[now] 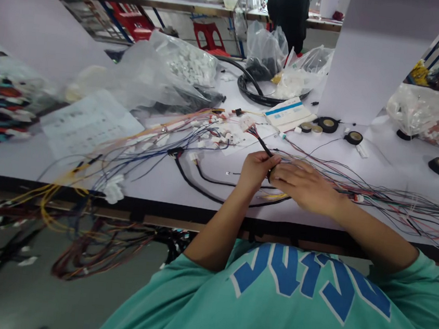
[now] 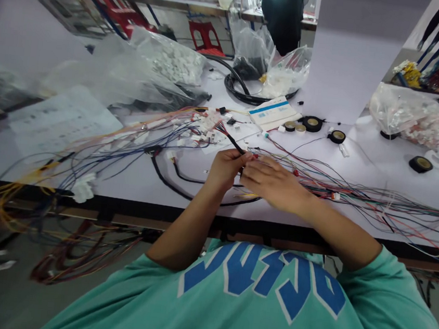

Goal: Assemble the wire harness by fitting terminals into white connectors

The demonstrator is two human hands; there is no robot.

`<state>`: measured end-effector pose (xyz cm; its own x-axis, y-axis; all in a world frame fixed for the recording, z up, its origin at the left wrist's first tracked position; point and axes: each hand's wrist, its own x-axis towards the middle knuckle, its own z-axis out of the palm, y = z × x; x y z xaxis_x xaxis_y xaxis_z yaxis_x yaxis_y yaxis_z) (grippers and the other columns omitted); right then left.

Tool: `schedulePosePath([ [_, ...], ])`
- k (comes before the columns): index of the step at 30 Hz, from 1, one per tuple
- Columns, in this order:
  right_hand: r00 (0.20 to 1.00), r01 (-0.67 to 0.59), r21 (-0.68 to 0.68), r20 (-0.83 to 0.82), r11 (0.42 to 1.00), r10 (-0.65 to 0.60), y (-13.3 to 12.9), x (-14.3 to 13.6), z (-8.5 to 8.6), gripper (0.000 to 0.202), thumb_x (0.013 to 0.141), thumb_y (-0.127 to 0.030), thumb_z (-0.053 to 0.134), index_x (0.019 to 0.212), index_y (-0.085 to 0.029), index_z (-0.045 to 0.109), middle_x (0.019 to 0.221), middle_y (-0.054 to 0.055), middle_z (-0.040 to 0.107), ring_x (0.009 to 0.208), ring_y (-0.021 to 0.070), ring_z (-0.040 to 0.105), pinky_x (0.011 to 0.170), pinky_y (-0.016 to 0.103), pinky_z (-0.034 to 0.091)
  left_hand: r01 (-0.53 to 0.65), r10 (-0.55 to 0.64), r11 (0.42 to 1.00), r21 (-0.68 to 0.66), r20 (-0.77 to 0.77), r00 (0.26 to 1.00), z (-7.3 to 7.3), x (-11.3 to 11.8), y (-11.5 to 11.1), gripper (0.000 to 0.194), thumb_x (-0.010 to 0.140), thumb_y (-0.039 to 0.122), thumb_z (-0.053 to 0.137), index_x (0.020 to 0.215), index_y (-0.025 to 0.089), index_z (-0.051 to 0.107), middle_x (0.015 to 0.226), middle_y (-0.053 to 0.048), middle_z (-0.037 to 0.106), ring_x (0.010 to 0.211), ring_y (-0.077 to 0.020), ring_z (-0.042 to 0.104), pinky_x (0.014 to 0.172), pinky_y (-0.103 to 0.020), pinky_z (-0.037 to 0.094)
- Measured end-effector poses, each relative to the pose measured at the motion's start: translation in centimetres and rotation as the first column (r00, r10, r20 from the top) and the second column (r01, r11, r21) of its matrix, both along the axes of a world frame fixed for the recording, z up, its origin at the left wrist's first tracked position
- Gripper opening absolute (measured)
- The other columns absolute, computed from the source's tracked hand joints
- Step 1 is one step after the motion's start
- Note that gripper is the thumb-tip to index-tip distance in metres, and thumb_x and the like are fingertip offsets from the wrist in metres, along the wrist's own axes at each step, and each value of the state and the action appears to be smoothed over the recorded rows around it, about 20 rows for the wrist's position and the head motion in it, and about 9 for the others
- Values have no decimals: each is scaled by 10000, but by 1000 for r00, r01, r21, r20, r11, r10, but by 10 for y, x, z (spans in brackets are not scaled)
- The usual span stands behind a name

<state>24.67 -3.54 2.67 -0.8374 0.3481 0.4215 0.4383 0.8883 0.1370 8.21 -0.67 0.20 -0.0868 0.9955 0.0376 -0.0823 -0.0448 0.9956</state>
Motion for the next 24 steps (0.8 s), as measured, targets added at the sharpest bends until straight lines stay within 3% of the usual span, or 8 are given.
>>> schedulePosePath([
  [4, 982, -39, 123, 187, 992, 15, -10, -11, 11, 266, 937, -142, 364, 941, -162, 629, 938, 66, 697, 915, 184, 618, 840, 338, 394, 63, -63, 998, -14, 13, 998, 1, -2, -1, 223, 547, 362, 719, 568, 147, 666, 465, 22, 558, 429, -85, 446, 407, -201, 352],
  [7, 980, 115, -63, 169, 991, -103, -2, 0, 19, 252, 919, -280, 454, 1056, -135, 608, 910, 97, 700, 865, 211, 624, 788, 352, 367, 115, -114, 992, 41, -32, 993, 2, -3, -4, 224, 574, 376, 697, 580, 156, 657, 489, 10, 574, 453, -102, 477, 453, -225, 392],
  [10, 958, 284, -260, 115, 923, -263, 19, 13, 21, 297, 899, -270, 465, 1136, -142, 591, 940, 112, 705, 870, 220, 623, 822, 373, 344, 139, -116, 979, 151, -153, 981, 6, -2, -8, 207, 620, 381, 678, 600, 176, 662, 516, 7, 587, 489, -117, 500, 503, -239, 409],
  [14, 984, 105, -494, -73, 863, -162, 50, 11, 6, 230, 828, -152, 452, 958, -184, 639, 998, 80, 681, 961, 197, 602, 873, 368, 383, 189, -83, 938, 289, -344, 935, 16, -1, -11, 161, 675, 360, 655, 623, 213, 691, 578, -4, 633, 583, -156, 555, 601, -273, 440],
  [17, 939, -94, -673, -305, 734, -160, 60, 1, -9, 159, 809, -211, 468, 859, -173, 614, 1021, 79, 649, 984, 179, 583, 850, 332, 440, 189, -17, 900, 392, -404, 915, 20, -1, -8, 131, 637, 347, 703, 591, 226, 690, 627, -12, 654, 710, -185, 588, 735, -307, 457],
  [21, 816, -43, -839, -343, 543, -465, 51, 8, -16, 199, 824, -330, 449, 810, -165, 559, 742, 29, 607, 706, 157, 582, 686, 317, 478, 130, -111, 946, 296, -83, 990, 16, 2, -1, 220, 617, 413, 709, 621, 196, 673, 726, -33, 673, 703, -165, 603, 675, -295, 482],
  [22, 800, -29, -823, -360, 568, -480, 46, 13, -15, 194, 823, -318, 444, 834, -163, 558, 754, 35, 612, 708, 159, 587, 688, 322, 481, 137, -141, 964, 227, 2, 990, 14, 3, 0, 253, 613, 433, 710, 627, 185, 662, 708, -32, 667, 648, -149, 593, 617, -279, 479],
  [24, 821, -9, -684, -421, 729, -386, 33, 22, -11, 217, 794, -256, 470, 961, -158, 569, 929, 82, 645, 865, 186, 610, 778, 352, 481, 154, -166, 981, 115, 96, 982, 11, 6, 1, 299, 587, 452, 727, 624, 169, 637, 648, -21, 644, 554, -121, 562, 520, -246, 456],
])
